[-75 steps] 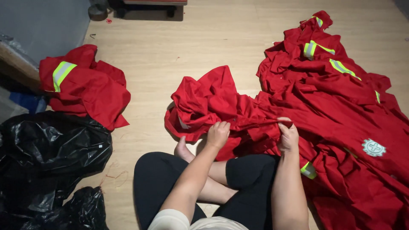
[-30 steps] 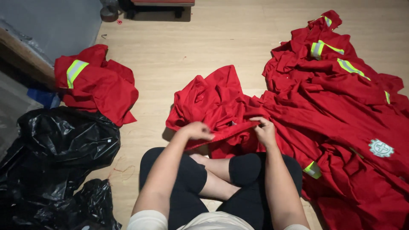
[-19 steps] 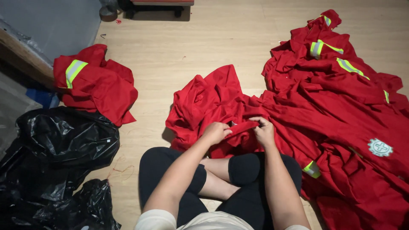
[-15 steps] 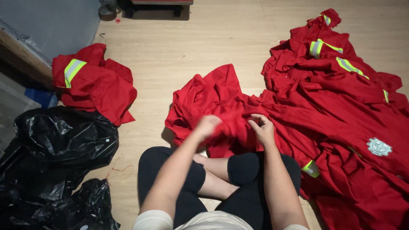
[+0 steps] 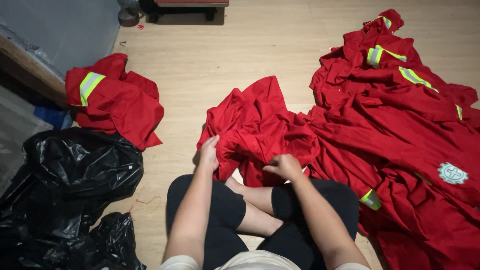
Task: The person trims loose threads from a red jumpsuit by holding the fabric with one hand and cutting the threads with handheld thread snippers, shifting the fabric with both hands to access different areas.
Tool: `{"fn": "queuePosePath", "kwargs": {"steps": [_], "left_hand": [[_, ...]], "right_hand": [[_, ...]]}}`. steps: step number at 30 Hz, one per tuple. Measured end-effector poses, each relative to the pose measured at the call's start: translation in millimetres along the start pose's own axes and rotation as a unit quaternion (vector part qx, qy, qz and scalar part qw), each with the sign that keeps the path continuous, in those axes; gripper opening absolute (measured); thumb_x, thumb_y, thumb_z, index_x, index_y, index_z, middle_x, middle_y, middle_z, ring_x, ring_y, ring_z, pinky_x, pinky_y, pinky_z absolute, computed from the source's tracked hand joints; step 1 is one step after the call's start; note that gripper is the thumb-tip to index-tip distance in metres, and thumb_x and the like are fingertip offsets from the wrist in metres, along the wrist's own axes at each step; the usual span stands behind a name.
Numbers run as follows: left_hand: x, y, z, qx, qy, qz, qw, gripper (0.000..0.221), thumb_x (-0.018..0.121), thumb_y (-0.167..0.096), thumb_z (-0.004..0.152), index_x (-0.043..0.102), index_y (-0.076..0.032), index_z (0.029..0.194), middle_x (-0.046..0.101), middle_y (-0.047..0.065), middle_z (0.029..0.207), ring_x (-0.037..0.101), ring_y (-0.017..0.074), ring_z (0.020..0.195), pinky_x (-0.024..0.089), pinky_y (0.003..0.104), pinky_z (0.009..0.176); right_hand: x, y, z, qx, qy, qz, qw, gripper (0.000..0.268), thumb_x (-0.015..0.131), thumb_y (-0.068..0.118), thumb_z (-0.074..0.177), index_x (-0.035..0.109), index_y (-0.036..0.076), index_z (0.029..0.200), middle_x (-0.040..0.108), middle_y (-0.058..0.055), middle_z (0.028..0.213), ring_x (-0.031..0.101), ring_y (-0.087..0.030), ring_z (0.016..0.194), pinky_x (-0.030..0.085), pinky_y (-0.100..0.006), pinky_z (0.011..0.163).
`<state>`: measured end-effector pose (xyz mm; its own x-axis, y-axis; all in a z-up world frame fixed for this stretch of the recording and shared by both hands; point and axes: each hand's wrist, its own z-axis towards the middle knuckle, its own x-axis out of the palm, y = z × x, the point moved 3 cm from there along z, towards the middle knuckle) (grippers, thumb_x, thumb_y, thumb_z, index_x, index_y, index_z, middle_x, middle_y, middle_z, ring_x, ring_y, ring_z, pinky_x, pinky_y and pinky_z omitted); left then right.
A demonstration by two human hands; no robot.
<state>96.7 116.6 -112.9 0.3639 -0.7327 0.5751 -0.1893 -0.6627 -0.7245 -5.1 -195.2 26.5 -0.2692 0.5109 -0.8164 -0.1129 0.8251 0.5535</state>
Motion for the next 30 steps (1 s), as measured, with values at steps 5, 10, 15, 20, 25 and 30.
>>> {"fn": "queuePosePath", "kwargs": {"steps": [5,10,15,20,25,30], "left_hand": [[-3,1,-8,0.022,-0.013,-0.047,0.999,0.013,0.076,-0.009,0.092,0.072,0.0,0.1,0.073,0.024,0.096,0.075,0.0382,0.087,0.06,0.054,0.087],[22,-27,-48,0.031,-0.019,-0.056,0.998,0.015,0.077,-0.011,0.091,0.073,-0.001,0.102,0.074,0.022,0.096,0.074,0.0364,0.088,0.06,0.053,0.087],[35,-48,-74,0.06,0.033,0.03,0.997,0.023,0.08,-0.015,0.091,0.074,-0.002,0.108,0.077,0.018,0.094,0.076,0.0261,0.082,0.063,0.044,0.08],[36,-49,-68,0.287,0.095,0.368,0.879,0.026,0.082,-0.01,0.087,0.078,-0.006,0.112,0.074,0.011,0.116,0.069,0.0271,0.114,0.051,0.041,0.103],[64,-70,-96,0.24,0.151,0.415,0.865,0.041,0.086,-0.017,0.081,0.076,-0.012,0.121,0.079,0.008,0.1,0.069,0.0133,0.09,0.057,0.032,0.079],[48,-97,-87,0.219,0.036,0.457,0.862,0.024,0.079,-0.037,0.091,0.077,-0.021,0.11,0.079,0.001,0.095,0.074,0.0171,0.093,0.057,0.031,0.084]], "right_hand": [[22,23,1,-0.012,-0.114,-0.275,0.955,0.048,0.078,0.06,0.071,0.066,0.021,0.097,0.071,0.0,0.101,0.075,-0.025,0.078,0.06,-0.04,0.07],[57,-18,22,-0.138,-0.215,-0.295,0.921,0.026,0.072,0.048,0.077,0.061,0.026,0.086,0.058,0.006,0.083,0.069,-0.018,0.062,0.054,-0.034,0.055],[46,-55,30,-0.012,-0.203,0.014,0.979,0.013,0.073,0.025,0.081,0.071,0.035,0.089,0.074,0.012,0.084,0.074,-0.02,0.089,0.059,-0.037,0.079],[1,-57,15,-0.036,-0.222,0.366,0.903,0.013,0.056,0.007,0.103,0.068,0.01,0.108,0.062,0.002,0.083,0.057,-0.011,0.087,0.051,-0.031,0.087],[-25,-19,-13,-0.048,-0.179,0.198,0.963,0.025,0.082,0.028,0.078,0.067,0.015,0.094,0.064,-0.003,0.072,0.062,-0.024,0.076,0.051,-0.038,0.07],[-50,-36,-17,0.081,-0.204,-0.216,0.951,0.021,0.075,0.037,0.083,0.062,0.03,0.097,0.07,0.0,0.088,0.075,-0.027,0.083,0.061,-0.044,0.078]]}}
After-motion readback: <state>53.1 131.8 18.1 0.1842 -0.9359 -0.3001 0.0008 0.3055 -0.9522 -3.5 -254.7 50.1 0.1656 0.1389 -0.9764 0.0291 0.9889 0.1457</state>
